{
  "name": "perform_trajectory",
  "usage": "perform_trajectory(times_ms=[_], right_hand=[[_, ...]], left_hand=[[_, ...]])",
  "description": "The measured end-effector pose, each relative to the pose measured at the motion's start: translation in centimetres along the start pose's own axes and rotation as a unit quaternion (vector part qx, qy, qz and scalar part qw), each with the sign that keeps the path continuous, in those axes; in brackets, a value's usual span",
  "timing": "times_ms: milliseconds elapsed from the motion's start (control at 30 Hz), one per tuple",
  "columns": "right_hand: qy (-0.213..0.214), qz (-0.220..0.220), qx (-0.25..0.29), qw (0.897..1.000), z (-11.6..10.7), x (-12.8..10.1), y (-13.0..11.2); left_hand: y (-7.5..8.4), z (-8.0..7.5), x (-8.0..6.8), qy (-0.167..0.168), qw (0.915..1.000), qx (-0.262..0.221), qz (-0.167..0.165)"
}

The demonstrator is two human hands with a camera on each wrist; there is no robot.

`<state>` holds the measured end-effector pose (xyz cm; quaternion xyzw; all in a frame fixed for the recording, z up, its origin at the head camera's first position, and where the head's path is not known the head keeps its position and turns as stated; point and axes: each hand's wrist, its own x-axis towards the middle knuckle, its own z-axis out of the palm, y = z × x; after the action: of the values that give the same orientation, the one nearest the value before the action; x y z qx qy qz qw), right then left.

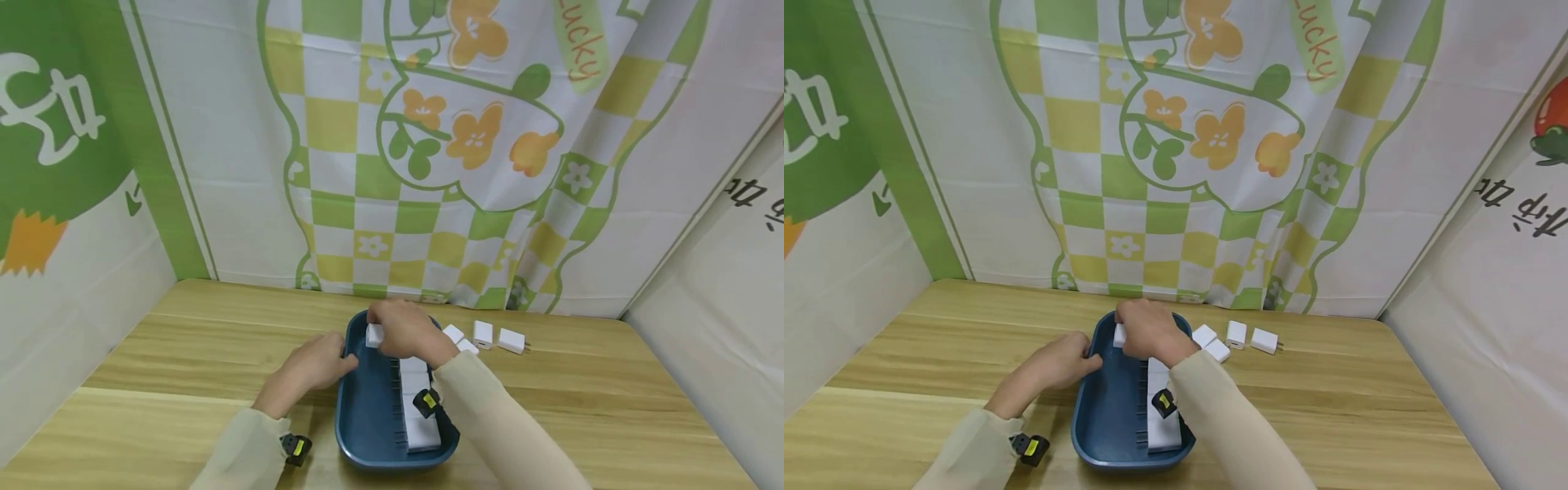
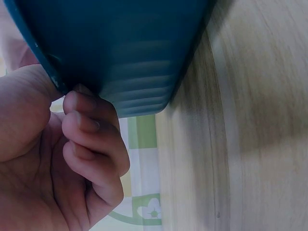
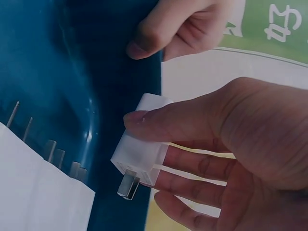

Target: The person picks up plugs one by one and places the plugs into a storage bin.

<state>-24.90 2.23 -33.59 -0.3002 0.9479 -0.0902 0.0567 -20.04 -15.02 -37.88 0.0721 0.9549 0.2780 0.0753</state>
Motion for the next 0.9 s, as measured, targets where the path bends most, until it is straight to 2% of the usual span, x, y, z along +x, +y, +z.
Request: perform_trajectory(times_ms=[367, 900], right_hand=[[-0.003, 0.000, -0.021, 1.000, 1.6, 1.5, 0.3], [-0.009, 0.001, -0.012, 1.000, 2.9, 1.9, 0.5]], left_hand=[[-0.1, -0.1, 0.1, 0.001, 1.0000, 0.003, 0.005], [-0.1, 0.0, 0.1, -0.002, 1.0000, 0.001, -0.001]])
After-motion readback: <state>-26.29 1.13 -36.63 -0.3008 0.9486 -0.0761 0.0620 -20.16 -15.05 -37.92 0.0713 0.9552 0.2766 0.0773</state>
